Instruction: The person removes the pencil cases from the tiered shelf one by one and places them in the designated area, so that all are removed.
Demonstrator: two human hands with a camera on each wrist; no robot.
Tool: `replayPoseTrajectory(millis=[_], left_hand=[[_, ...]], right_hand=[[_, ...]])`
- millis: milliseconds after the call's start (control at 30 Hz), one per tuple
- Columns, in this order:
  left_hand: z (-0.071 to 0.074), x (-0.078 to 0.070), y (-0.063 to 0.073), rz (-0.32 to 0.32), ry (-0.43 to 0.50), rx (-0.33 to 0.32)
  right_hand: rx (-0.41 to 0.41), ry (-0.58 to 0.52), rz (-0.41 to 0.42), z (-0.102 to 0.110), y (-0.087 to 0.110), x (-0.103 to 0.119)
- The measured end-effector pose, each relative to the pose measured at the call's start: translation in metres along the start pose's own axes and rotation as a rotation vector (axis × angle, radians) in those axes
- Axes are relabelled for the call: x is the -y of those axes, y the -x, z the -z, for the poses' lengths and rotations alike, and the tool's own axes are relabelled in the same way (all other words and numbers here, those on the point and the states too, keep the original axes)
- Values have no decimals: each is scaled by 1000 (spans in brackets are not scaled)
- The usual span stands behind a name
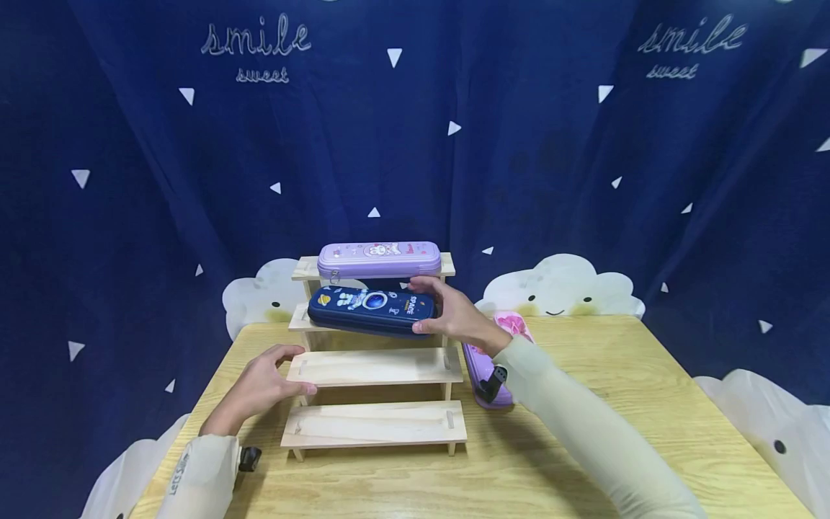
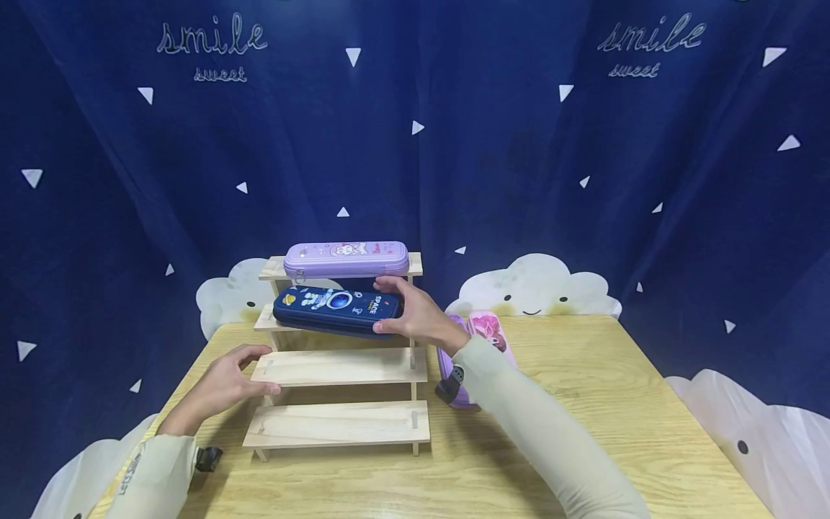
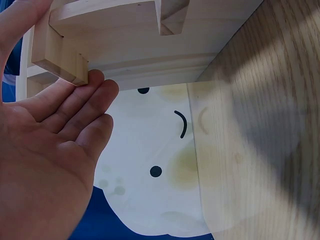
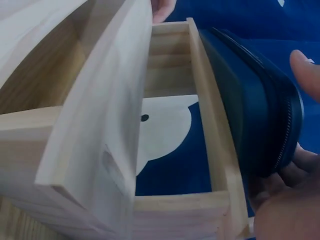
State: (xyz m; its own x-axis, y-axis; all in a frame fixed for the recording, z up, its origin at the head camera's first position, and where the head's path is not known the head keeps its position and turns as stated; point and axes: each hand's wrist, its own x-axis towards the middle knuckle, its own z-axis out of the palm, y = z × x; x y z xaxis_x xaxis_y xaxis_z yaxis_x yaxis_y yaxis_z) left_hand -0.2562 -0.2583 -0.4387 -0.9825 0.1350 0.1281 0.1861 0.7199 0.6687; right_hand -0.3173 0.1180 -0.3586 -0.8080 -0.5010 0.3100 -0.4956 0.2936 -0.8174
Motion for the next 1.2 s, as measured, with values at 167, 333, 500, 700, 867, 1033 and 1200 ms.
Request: replayPoseTrajectory(millis=[167,333,500,700,867,1033,1200], left_hand=[[-1,0,1,-1,9,-1],[-2,-1,1,2,10,4],[0,-1,2,-5,-11,-3],[3,-1,3,-13,-33,-8],[3,-1,3,-15,-34,-8],[2,-1,3,-5,-30,-1],[2,-2,3,4,-23,4]], right_hand=[[24,126,-41,-7,-1,2],[31,183,-54,-11,-4,6],[32,200,-90,-14,-6,8],[4,204,-146,-16,-7,10],[-9,192,-171,-17,-5,10],[-39,172,-177,-19,-4,9],[-96,151,-148,-19,0,8]])
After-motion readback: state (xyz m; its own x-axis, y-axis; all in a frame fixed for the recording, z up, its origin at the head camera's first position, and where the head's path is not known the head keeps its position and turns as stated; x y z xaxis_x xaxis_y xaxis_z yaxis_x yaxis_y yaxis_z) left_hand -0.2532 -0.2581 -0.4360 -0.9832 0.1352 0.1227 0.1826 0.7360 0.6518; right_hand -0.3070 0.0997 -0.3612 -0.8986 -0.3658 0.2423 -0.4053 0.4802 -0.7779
